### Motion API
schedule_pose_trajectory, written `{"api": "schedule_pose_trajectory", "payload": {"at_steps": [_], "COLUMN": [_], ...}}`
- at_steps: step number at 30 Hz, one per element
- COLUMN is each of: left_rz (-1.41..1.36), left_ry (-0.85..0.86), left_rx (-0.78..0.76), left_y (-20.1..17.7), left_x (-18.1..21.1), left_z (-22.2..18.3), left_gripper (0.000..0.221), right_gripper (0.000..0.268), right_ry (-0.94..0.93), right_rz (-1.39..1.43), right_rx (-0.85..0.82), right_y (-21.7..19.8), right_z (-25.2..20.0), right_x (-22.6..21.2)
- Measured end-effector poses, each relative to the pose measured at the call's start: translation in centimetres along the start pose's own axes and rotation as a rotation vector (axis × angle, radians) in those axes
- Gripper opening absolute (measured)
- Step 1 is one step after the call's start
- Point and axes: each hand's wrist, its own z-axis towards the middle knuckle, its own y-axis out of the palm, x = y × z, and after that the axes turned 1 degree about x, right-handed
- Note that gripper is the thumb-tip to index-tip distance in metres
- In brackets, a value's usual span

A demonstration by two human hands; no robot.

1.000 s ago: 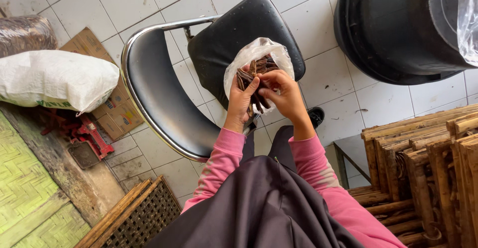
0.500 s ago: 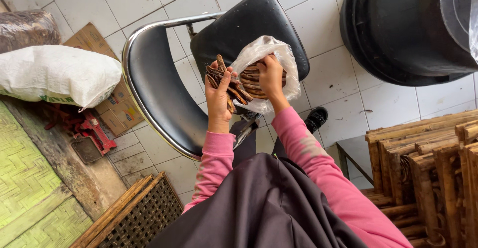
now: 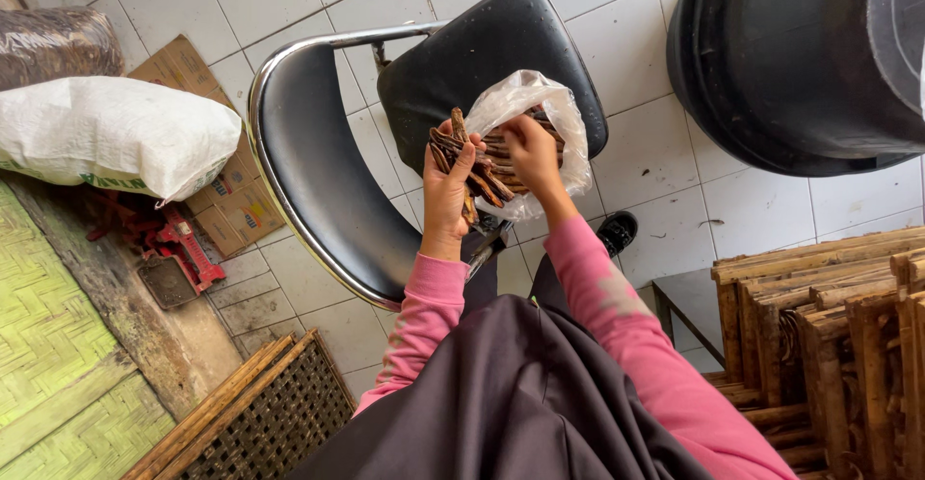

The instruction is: The person sorts through dried fruit slices in a plastic bag by hand, picking up small groups of them and spreading them onto a large woven tray.

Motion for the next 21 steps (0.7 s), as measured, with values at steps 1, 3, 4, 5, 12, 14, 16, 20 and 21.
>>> {"api": "schedule_pose_trajectory", "payload": {"at_steps": [1,3,4,5,12,14,16,20,21], "left_rz": [-0.01,-0.006,-0.004,-0.037,0.092,0.13,0.122,-0.039,-0.054], "left_ry": [-0.002,-0.024,-0.037,-0.056,-0.065,-0.06,-0.066,-0.068,-0.068], "left_rx": [-0.022,-0.078,-0.104,-0.131,-0.172,-0.119,-0.06,-0.024,-0.042], "left_y": [0.2,0.5,0.7,0.9,2.0,1.8,1.3,0.8,0.8], "left_x": [0.1,0.1,0.0,-0.1,-1.3,-0.8,0.4,3.6,4.3], "left_z": [-0.1,0.0,0.0,-0.1,0.0,0.2,0.4,2.1,2.6], "left_gripper": [0.05,0.054,0.056,0.058,0.064,0.061,0.058,0.06,0.058], "right_gripper": [0.016,0.019,0.023,0.03,0.02,0.016,0.015,0.017,0.017], "right_ry": [-0.001,0.004,-0.048,-0.096,-0.128,-0.029,0.039,0.044,0.04], "right_rz": [0.139,0.417,0.36,0.305,0.361,0.517,0.508,0.232,0.181], "right_rx": [-0.014,-0.042,-0.069,-0.094,-0.079,0.003,0.073,0.13,0.135], "right_y": [-1.2,-3.9,-4.8,-5.6,-6.4,-7.2,-7.2,-5.1,-4.0], "right_z": [-1.0,-3.6,-4.4,-5.3,-5.3,-5.0,-5.1,-3.5,-3.0], "right_x": [-1.0,-3.2,-4.3,-5.3,-7.2,-5.8,-3.9,-1.0,-0.5]}}
